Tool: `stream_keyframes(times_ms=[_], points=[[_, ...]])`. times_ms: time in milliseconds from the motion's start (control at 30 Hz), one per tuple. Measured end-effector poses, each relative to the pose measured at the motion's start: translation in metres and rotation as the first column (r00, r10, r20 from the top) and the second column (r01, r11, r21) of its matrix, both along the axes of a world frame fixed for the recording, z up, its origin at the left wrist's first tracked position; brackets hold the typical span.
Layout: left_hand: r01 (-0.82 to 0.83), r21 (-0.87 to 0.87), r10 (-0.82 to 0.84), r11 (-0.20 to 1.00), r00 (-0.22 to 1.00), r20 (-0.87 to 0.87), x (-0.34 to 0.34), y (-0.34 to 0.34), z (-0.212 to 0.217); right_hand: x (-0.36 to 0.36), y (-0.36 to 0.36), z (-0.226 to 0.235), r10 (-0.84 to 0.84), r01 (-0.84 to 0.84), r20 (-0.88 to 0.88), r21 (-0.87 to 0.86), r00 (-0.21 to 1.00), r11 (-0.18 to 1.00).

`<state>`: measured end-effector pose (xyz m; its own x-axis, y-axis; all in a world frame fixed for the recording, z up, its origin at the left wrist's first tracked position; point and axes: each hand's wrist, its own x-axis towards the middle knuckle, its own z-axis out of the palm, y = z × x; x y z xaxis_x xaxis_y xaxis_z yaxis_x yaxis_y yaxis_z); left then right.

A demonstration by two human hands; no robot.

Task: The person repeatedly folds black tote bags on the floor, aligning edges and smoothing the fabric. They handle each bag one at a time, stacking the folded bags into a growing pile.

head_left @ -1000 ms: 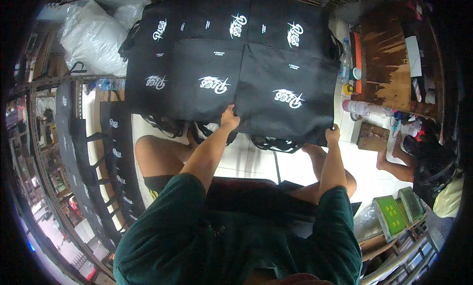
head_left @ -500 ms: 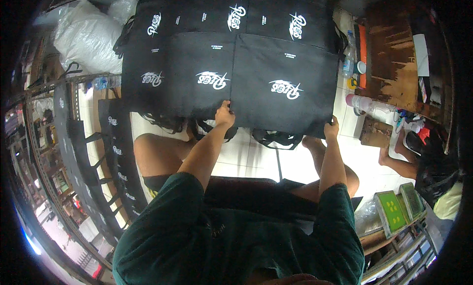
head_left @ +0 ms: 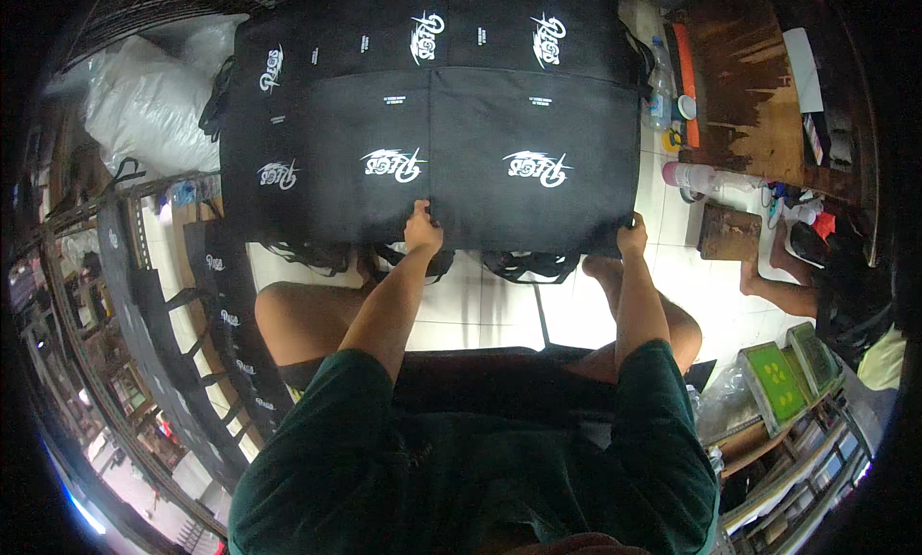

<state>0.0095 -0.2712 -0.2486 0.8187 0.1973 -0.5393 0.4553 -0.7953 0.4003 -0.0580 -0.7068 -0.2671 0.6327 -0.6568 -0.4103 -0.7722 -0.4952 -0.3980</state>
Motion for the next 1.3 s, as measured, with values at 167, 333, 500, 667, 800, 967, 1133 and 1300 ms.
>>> stream_keyframes(times_ms=[167, 333, 500, 667, 800, 967, 1133, 1300], points=[[0.005, -0.010, -0.004, 1.000, 0.999, 0.046, -0.003, 0.001, -0.005, 0.006, 0.008, 0.011, -0.034, 0.032, -0.067, -0.026, 0.997, 0.999], [-0.005, -0.042, 0.006, 0.999, 0.999, 0.035, -0.002, -0.002, -0.003, 0.006, 0.004, 0.009, -0.053, 0.048, -0.066, -0.070, 0.996, 0.996], [0.000, -0.047, 0.000, 0.999, 1.000, 0.007, 0.000, -0.008, 0.003, 0.011, -0.001, 0.012, -0.020, 0.014, -0.105, -0.062, 0.994, 0.998], [0.026, -0.022, -0.026, 0.999, 1.000, 0.005, 0.001, -0.007, -0.001, 0.014, -0.002, 0.013, -0.043, 0.036, -0.200, -0.039, 0.979, 0.999], [0.024, 0.008, -0.024, 1.000, 1.000, 0.014, 0.002, -0.011, 0.007, 0.009, 0.000, 0.018, -0.013, 0.002, -0.182, -0.058, 0.983, 0.998], [-0.038, -0.058, 0.053, 0.998, 0.959, 0.278, 0.018, -0.014, 0.036, 0.019, 0.003, 0.044, 0.018, -0.046, -0.129, -0.214, 0.991, 0.976], [0.186, -0.844, 0.386, 0.503, 0.825, 0.412, 0.169, -0.038, 0.167, 0.046, -0.033, 0.097, -0.237, 0.218, 0.349, 0.093, 0.907, 0.972], [0.330, -0.942, 0.550, -0.066, 0.799, 0.242, 0.278, -0.042, 0.383, 0.009, -0.029, 0.213, 0.062, -0.069, 0.634, -0.015, 0.771, 0.998]])
